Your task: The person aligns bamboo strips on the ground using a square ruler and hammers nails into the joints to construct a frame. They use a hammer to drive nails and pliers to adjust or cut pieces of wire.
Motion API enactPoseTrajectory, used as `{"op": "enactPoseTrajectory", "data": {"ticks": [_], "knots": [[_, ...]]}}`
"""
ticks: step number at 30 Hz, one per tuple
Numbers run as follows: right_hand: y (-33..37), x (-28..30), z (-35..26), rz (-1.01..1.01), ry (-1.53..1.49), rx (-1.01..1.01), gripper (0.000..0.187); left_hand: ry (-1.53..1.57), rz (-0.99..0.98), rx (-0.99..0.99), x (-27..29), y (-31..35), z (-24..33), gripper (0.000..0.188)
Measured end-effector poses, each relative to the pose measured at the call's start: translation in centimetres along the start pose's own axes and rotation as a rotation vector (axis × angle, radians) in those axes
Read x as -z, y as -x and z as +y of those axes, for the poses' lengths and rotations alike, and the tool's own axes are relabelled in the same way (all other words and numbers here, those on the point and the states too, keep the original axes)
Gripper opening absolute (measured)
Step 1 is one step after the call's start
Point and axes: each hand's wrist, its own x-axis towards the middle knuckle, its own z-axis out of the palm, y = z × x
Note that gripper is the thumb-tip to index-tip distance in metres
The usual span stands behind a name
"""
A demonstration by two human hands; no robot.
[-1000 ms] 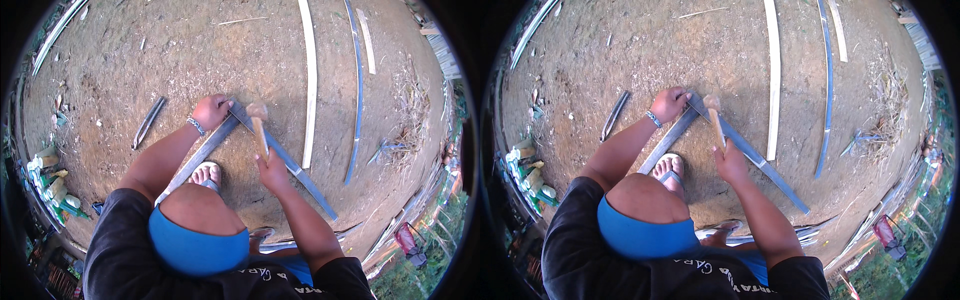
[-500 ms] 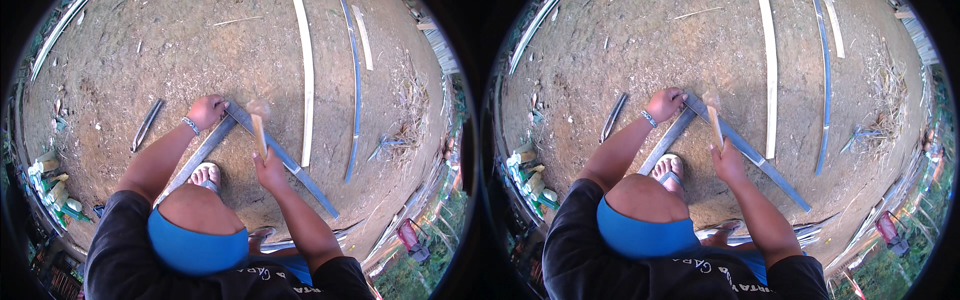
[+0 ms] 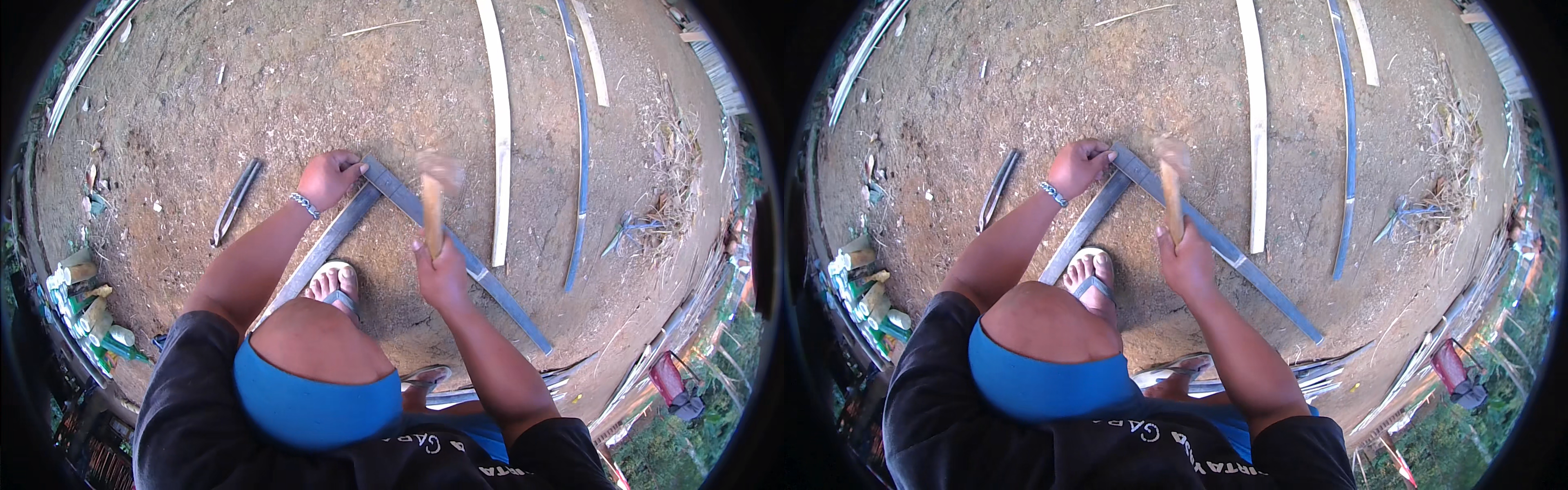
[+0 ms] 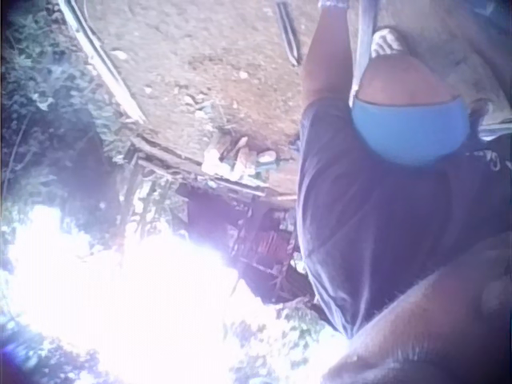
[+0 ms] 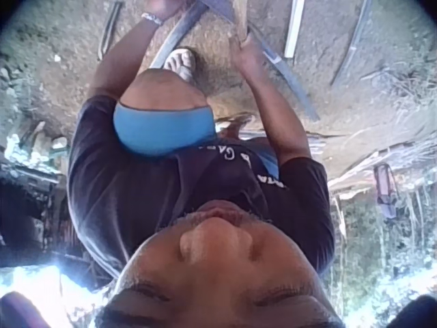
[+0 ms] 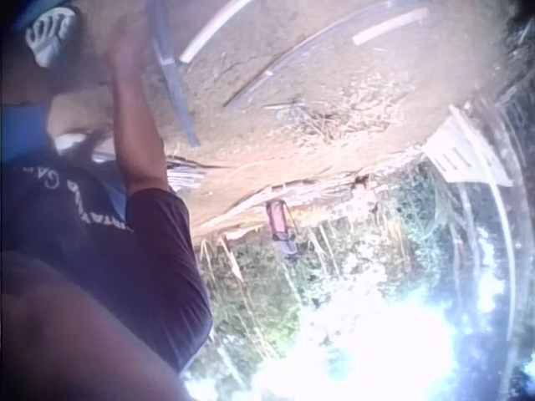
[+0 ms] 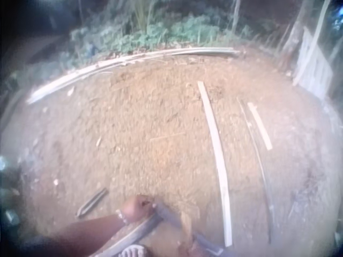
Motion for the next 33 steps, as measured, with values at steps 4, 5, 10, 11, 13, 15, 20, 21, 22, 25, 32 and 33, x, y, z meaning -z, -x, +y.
{"op": "enactPoseTrajectory", "data": {"ticks": [4,5,10,11,13,15,20,21,22,25,32,33], "knots": [[-0.3,-1.8,3.2,0.178,0.023,0.218,0.037,0.087,0.056,0.07,-0.2,0.2,0.0,0.021],[-0.7,-2.0,4.3,0.077,0.138,0.133,0.038,0.049,0.056,0.055,-0.4,0.0,0.2,0.021],[-0.9,-0.6,2.0,-0.267,0.216,-0.139,0.037,0.025,0.088,0.006,-0.5,-0.1,-1.0,0.023],[-0.5,-0.7,1.8,-0.189,0.181,-0.092,0.036,0.037,0.088,-0.002,-0.5,0.0,-1.4,0.023],[0.0,-1.1,1.6,-0.023,0.106,0.003,0.034,0.046,0.076,-0.004,-0.4,0.1,-1.0,0.024],[0.0,-1.1,1.6,0.017,0.049,0.015,0.034,0.048,0.075,-0.01,-0.5,0.0,-1.1,0.025],[-1.7,-1.5,5.5,-0.152,0.315,-0.046,0.033,0.025,0.05,0.024,-0.8,-0.4,-0.6,0.025],[-1.7,-0.7,4.3,-0.201,0.235,-0.098,0.034,-0.008,0.059,0.023,-0.5,-0.2,-0.6,0.025],[-1.3,0.1,3.6,-0.25,0.16,-0.157,0.036,-0.037,0.062,0.024,-0.4,0.1,-0.4,0.024],[0.9,1.6,3.6,-0.045,0.158,-0.138,0.035,-0.045,0.162,-0.043,-0.6,1.6,-1.4,0.024],[6.3,3.1,15.6,0.01,0.475,0.067,0.051,-0.305,0.11,-0.076,-2.3,9.4,-3.5,0.045],[6.7,3.3,15.3,-0.037,0.457,0.026,0.054,-0.381,0.101,-0.065,-2.2,10.5,-3.6,0.049]]}}
